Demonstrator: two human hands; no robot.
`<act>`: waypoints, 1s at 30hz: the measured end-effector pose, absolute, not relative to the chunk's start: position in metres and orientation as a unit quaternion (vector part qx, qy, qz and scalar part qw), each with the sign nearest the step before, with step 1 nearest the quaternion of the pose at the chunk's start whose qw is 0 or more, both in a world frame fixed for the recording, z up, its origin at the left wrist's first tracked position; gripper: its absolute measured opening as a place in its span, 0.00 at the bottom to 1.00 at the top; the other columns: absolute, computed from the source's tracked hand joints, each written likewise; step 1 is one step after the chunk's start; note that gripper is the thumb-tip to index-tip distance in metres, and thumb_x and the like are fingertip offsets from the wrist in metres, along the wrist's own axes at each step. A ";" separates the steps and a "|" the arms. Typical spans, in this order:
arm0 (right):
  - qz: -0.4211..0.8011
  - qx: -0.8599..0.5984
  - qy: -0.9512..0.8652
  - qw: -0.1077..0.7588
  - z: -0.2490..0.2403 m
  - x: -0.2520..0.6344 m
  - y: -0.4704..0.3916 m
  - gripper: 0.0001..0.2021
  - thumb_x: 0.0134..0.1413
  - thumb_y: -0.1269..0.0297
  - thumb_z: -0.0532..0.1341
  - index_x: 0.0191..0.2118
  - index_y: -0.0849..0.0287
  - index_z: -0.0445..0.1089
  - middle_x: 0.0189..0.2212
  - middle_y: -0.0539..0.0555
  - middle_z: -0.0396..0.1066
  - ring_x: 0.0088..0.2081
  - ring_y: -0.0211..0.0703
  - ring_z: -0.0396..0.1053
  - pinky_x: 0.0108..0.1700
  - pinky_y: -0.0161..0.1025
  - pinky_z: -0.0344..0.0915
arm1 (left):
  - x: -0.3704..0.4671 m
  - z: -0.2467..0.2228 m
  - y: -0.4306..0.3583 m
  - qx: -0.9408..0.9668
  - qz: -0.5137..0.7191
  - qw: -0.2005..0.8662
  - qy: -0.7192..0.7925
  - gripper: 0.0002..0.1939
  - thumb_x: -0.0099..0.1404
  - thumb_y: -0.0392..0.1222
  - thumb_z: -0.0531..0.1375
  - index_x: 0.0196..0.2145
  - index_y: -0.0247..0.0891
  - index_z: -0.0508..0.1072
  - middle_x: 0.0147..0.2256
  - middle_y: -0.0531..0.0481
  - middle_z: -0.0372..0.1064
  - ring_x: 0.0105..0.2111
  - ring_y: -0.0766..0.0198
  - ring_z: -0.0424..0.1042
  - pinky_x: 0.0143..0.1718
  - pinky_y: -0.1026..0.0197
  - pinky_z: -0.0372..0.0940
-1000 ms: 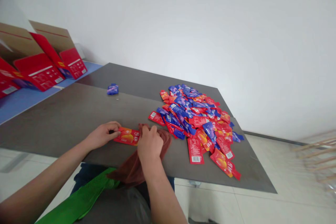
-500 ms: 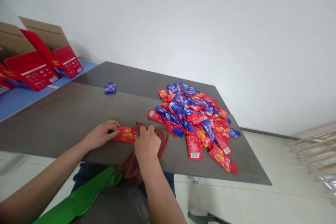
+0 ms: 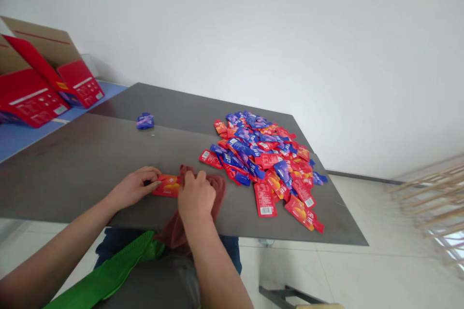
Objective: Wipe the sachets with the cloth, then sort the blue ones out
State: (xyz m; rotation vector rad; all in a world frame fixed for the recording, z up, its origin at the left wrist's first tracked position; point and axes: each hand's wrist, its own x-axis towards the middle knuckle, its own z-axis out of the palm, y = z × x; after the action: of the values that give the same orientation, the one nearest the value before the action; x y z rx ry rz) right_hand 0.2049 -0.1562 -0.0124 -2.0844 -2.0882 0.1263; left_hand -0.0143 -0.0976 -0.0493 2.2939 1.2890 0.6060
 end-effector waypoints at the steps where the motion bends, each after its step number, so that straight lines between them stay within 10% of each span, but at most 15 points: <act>1: 0.045 -0.682 -0.723 0.103 -0.012 0.194 -0.157 0.13 0.72 0.55 0.52 0.52 0.49 0.70 0.44 0.56 0.67 0.39 0.45 0.74 0.37 0.39 0.68 | -0.015 -0.049 -0.097 0.831 0.216 0.219 0.463 0.17 0.68 0.49 0.56 0.24 0.40 0.69 0.37 0.49 0.73 0.41 0.57 0.71 0.46 0.57 0.64; 30: 0.047 -0.705 -0.699 0.108 -0.012 0.216 -0.150 0.15 0.72 0.52 0.51 0.53 0.49 0.71 0.44 0.56 0.67 0.39 0.43 0.74 0.36 0.37 0.67 | -0.014 -0.049 -0.095 0.832 0.221 0.200 0.468 0.20 0.68 0.51 0.57 0.22 0.40 0.70 0.37 0.48 0.73 0.39 0.56 0.71 0.44 0.57 0.64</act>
State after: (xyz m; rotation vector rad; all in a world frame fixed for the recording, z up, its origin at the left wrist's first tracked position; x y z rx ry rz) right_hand 0.2160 -0.1496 -0.0115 -2.0747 -2.0583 0.1384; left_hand -0.0139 -0.0954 -0.0494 2.3253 1.3070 0.6182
